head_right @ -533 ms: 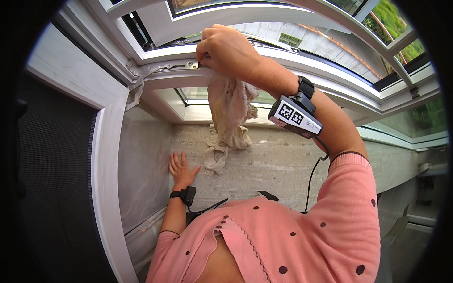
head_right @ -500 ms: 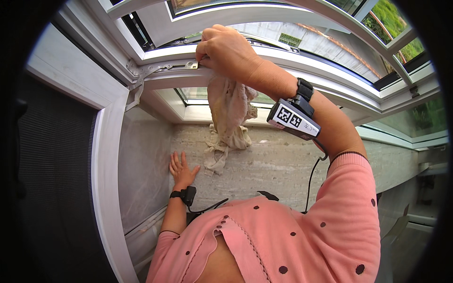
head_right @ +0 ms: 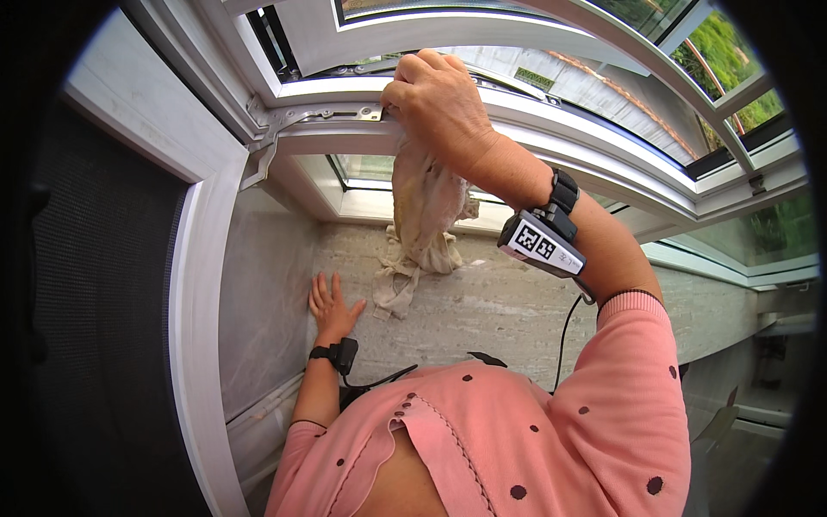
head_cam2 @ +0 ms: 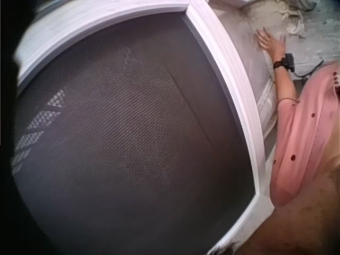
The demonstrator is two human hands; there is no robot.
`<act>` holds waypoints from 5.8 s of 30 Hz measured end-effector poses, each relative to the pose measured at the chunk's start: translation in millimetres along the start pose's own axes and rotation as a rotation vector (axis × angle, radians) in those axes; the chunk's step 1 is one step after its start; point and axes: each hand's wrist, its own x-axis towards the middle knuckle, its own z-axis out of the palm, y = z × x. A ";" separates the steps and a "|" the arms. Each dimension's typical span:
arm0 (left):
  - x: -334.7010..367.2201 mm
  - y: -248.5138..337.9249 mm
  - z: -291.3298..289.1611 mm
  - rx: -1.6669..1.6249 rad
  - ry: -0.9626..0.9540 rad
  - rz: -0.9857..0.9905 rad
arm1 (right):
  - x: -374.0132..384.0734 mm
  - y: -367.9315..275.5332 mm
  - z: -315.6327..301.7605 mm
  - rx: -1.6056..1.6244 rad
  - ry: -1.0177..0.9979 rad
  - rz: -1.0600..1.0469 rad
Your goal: The person wipes the window frame and screen with a cloth, moving along the top and side edges of the open window. They use both hands to hold the cloth and reach different parts of the frame, then close the window at the end.
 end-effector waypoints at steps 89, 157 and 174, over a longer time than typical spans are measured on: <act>-1.3 -2.8 4.3 0.001 0.006 0.020 | 22.0 27.6 -13.1 0.481 -0.318 -0.015; 1.6 -0.7 1.7 -0.018 -0.013 -0.025 | -3.9 -7.2 3.2 0.267 0.146 0.252; 0.7 0.8 -2.1 0.006 -0.035 -0.013 | 7.2 46.9 -24.3 0.973 0.376 0.828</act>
